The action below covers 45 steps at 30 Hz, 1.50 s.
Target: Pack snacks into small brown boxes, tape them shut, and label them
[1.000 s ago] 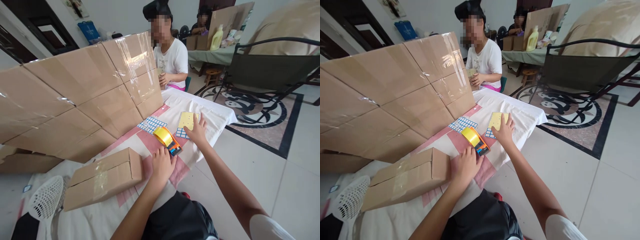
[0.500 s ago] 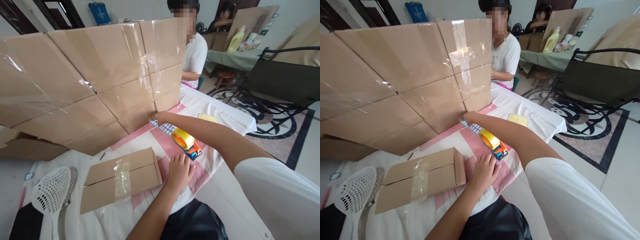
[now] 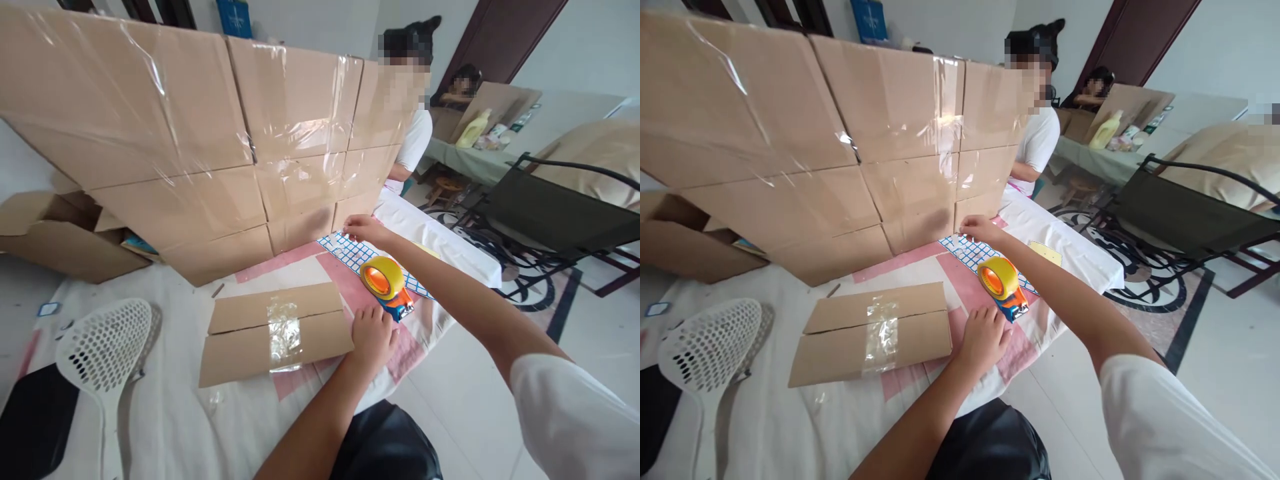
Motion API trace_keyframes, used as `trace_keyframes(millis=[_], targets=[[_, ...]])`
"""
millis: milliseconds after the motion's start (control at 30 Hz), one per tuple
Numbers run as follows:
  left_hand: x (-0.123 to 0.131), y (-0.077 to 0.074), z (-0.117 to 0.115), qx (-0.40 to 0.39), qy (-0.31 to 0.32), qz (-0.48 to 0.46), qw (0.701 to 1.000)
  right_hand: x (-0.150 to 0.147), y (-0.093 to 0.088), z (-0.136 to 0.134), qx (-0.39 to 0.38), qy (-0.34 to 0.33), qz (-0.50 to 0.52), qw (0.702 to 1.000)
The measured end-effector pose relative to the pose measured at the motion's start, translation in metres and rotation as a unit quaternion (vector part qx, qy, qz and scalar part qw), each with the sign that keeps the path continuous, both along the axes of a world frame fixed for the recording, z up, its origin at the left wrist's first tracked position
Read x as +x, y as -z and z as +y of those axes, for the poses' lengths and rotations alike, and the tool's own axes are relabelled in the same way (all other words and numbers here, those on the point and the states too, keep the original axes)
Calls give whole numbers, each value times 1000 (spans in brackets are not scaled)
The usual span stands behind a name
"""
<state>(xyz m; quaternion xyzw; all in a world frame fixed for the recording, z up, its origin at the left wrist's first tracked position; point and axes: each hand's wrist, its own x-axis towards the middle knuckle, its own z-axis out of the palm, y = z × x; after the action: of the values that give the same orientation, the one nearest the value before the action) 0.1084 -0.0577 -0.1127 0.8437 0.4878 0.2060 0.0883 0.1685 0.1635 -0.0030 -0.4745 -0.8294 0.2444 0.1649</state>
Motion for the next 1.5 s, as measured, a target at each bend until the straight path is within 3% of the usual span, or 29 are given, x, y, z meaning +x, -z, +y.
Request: trace_keyframes(millis=[67, 167, 200, 267, 367, 467, 567, 667, 833, 933, 1200, 1500], targets=[[1, -6, -1, 10, 25, 5, 1000, 6, -4, -30, -53, 1, 126, 991], [1, -26, -18, 51, 128, 10, 990, 12, -4, -82, -167, 15, 349, 922], [0, -35, -28, 81, 171, -2, 982, 13, -3, -100, -178, 23, 393, 902], [-7, -52, -55, 150, 233, -62, 959, 13, -1, -133, -115, 36, 402, 908], [-28, -62, -101, 150, 190, -181, 953, 13, 4, -169, 54, 25, 326, 943], [-62, -44, -142, 94, 71, -225, 967, 20, 8, -181, 114, 8, 285, 952], [-101, -10, -174, 85, -16, -188, 978, 38, 6, -163, 125, 33, 259, 957], [-132, 16, -190, 79, -79, -135, 984, 57, 4, -112, 146, 54, 197, 968], [-142, 32, -187, 156, -164, -27, 974, 61, 22, -3, 95, 1, -85, 992], [-136, 38, -183, 196, -194, 44, 960, 52, 37, 31, 68, -3, -179, 981], [-135, 45, -187, 196, -187, 47, 961, 19, 54, 54, 26, -92, -207, 974], [-132, 43, -184, 220, -200, 53, 953, 2, 56, 48, 28, -137, -206, 968]])
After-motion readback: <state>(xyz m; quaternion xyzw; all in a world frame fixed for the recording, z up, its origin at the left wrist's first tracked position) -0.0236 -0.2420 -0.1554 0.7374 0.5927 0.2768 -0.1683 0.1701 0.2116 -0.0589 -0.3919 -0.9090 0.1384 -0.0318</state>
